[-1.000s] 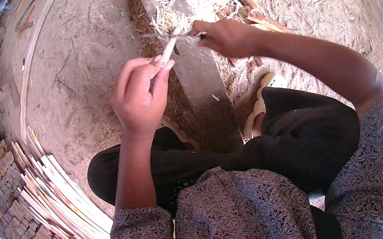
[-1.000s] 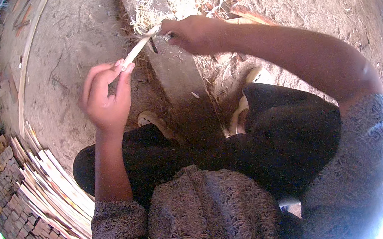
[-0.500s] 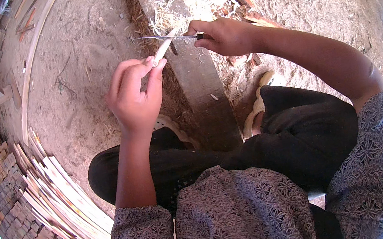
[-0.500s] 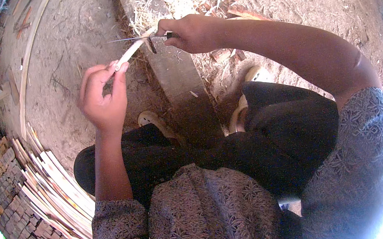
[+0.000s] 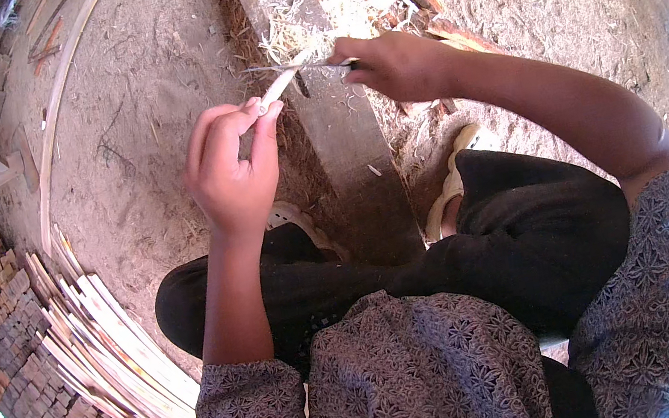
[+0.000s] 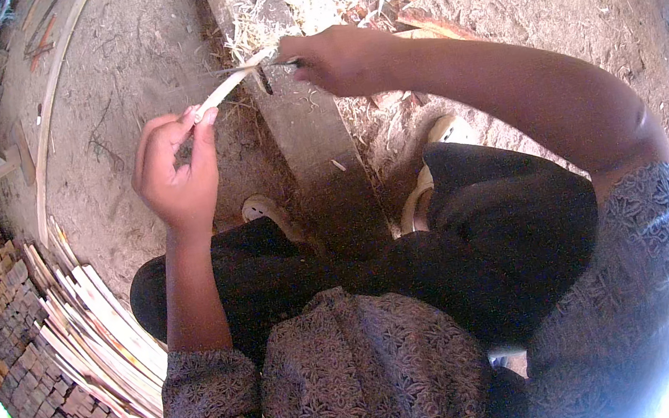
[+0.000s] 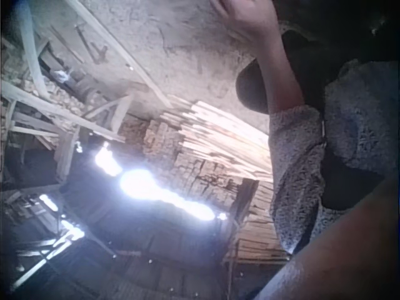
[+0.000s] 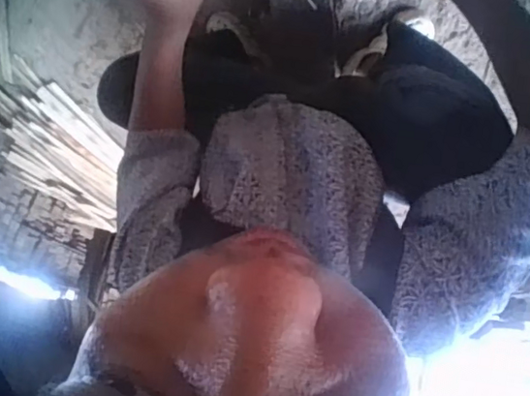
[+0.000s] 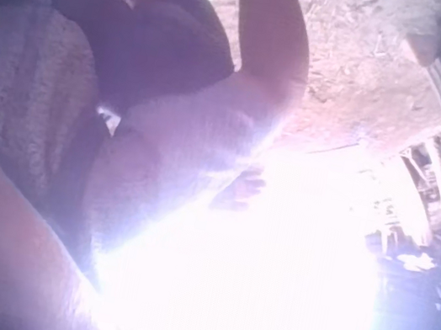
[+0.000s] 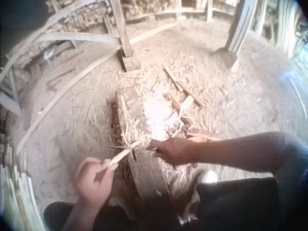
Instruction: The person sits cross-legged and uses a curved knife to shave and shape a thin wooden stick held against a wooden beam. The person repeatedly shaves the stick, rotating it to work different sides, and occasionally pauses to inspect the stick.
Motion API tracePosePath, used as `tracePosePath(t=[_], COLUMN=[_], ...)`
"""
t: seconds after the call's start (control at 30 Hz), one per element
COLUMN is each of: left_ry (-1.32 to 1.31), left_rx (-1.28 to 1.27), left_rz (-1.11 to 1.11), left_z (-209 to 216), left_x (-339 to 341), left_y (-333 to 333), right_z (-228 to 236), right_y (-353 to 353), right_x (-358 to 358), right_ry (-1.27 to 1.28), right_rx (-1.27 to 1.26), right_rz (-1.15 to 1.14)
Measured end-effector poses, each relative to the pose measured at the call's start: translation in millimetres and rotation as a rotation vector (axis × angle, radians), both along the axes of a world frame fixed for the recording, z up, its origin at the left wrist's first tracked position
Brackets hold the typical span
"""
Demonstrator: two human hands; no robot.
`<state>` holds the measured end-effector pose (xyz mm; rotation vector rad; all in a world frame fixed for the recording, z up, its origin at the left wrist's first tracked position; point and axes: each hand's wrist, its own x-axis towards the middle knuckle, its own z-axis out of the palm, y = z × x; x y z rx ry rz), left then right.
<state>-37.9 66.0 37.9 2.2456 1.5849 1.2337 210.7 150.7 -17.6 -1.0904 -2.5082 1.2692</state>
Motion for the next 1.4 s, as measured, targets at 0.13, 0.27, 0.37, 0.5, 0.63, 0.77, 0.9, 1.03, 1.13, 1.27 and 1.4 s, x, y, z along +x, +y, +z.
tracePosePath(t=[0.13,0.27,0.37,0.5,0.63,0.77,0.9,1.03,1.13,1.27,1.4], left_ry=[-0.023,-0.022,-0.002,0.002,-0.027,-0.022,-0.010,0.028,-0.034,0.008,-0.029], left_rx=[0.015,-0.006,0.011,0.021,0.005,0.004,-0.016,0.018,-0.013,-0.008,-0.004], left_rz=[0.028,0.013,-0.008,-0.010,-0.013,-0.015,-0.029,-0.035,-0.012,-0.004,-0.019], left_z=[-3.7,-1.5,0.4,0.2,0.5,1.6,1.7,1.9,-1.8,1.8,-1.3], left_x=[-5.3,-6.7,-2.5,3.4,-1.4,-4.0,2.2,-3.5,-5.1,-1.8,3.0], left_y=[4.9,0.2,2.6,6.6,4.3,1.7,1.0,2.1,-1.1,1.6,3.3], right_z=[-52.8,5.7,42.3,-44.7,-48.5,14.7,-19.2,-81.6,-5.6,22.4,-52.8], right_y=[26.7,17.7,4.9,21.9,42.2,11.9,8.5,36.9,11.1,-2.9,32.8], right_x=[47.6,6.4,-21.3,15.5,44.3,-11.2,-3.9,55.3,4.6,-23.7,25.9], right_ry=[-0.337,-0.190,0.038,-0.172,-0.330,0.034,-0.115,-0.329,-0.148,0.046,-0.240], right_rx=[0.008,0.030,0.047,-0.097,0.055,0.074,0.062,-0.011,-0.027,0.063,0.012], right_rz=[-0.060,-0.074,0.062,-0.075,-0.023,-0.034,-0.011,0.007,-0.067,0.003,0.020])
